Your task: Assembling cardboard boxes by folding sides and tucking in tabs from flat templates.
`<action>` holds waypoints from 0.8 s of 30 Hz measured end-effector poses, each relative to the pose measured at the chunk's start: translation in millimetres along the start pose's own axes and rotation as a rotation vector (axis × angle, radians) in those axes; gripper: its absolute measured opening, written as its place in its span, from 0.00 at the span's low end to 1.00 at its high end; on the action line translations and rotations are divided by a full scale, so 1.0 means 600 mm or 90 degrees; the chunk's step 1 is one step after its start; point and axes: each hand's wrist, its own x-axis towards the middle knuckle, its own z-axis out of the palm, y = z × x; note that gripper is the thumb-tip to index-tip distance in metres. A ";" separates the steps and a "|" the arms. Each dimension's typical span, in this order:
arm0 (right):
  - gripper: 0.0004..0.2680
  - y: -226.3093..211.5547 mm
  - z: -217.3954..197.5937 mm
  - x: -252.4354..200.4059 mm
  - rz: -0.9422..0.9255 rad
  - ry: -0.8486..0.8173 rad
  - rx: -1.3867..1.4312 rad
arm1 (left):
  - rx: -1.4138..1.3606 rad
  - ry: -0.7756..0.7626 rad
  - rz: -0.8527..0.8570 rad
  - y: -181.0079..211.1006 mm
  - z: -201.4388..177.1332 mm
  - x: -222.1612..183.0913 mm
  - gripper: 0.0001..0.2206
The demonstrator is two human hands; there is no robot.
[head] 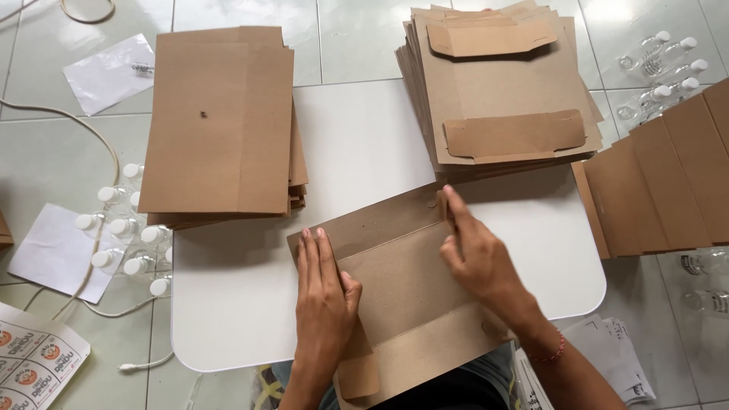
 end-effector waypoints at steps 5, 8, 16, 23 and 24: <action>0.28 0.002 -0.061 0.022 0.269 -0.134 0.127 | -0.240 -0.105 -0.064 -0.013 -0.032 0.002 0.31; 0.26 0.028 -0.071 0.024 0.245 -0.160 0.172 | -0.241 -0.091 -0.102 -0.015 -0.042 -0.006 0.30; 0.16 0.043 -0.059 0.009 0.155 -0.117 0.131 | -0.302 -0.081 -0.246 -0.043 -0.062 -0.029 0.26; 0.08 0.033 -0.074 0.001 0.131 -0.143 -0.082 | -0.428 0.006 -0.412 -0.041 -0.059 -0.043 0.19; 0.08 0.033 -0.074 0.001 0.131 -0.146 -0.082 | -0.428 0.005 -0.415 -0.043 -0.055 -0.045 0.19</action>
